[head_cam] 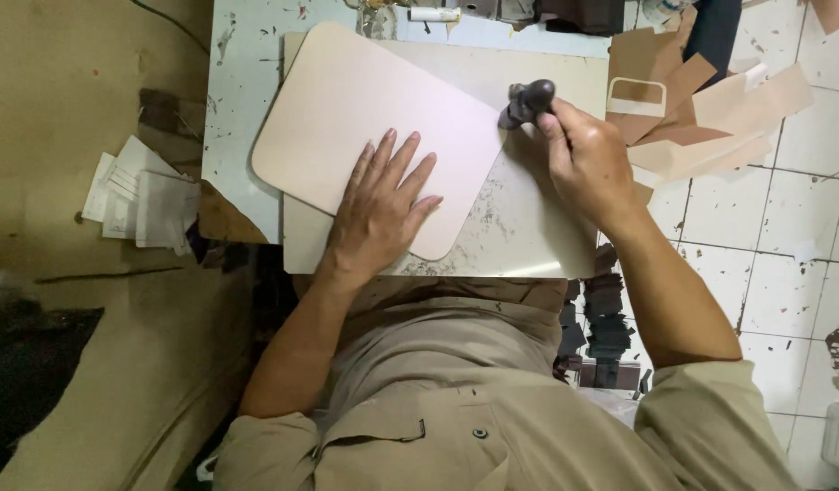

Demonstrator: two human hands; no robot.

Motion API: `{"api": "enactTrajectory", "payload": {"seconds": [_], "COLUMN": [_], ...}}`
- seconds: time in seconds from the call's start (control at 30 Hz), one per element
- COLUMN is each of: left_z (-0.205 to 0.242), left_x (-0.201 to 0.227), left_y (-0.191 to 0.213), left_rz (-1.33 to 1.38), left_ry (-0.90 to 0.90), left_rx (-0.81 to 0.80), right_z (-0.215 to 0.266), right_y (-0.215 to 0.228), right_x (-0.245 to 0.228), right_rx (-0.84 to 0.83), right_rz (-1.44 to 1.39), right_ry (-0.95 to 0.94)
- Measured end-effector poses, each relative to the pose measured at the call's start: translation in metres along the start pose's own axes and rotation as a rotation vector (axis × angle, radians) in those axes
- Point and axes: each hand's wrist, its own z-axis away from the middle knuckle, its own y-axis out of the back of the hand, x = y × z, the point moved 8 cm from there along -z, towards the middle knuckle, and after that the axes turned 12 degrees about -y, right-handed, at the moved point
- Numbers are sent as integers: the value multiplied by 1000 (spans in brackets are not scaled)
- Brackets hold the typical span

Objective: The person places a light-colored plastic cover over a base, then uses a hammer to tap along the edges to secure the fit. They repeatedly adjust the cover and tap different sections to ensure alignment.

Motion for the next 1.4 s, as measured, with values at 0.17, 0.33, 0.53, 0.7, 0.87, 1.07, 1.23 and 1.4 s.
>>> {"api": "enactTrajectory", "payload": {"seconds": [0.17, 0.33, 0.53, 0.7, 0.87, 1.07, 1.23, 1.4], "left_z": [4, 4, 4, 6, 4, 5, 5, 5], "left_x": [0, -2, -3, -3, -3, -1, -2, -2], "left_y": [-2, -2, -7, -7, -7, -10, -10, -10], "left_rz": [-70, -76, -108, -114, -108, -129, -110, -116], "left_ry": [-39, -30, -44, -42, -23, -6, 17, 20], "left_rx": [42, 52, 51, 65, -21, -104, -123, -122], "right_z": [17, 28, 39, 55, 68, 83, 98, 109], "right_y": [-13, -15, -6, -16, -14, -21, -34, -21], "right_x": [7, 7, -29, -43, -51, -64, -66, -83], "right_rx": [37, 71, 30, 39, -14, -127, -157, -150], "right_rz": [64, 0, 101, 69, 44, 125, 19, 22], "right_ry": [66, 117, 156, 191, 232, 272, 291, 296]}}
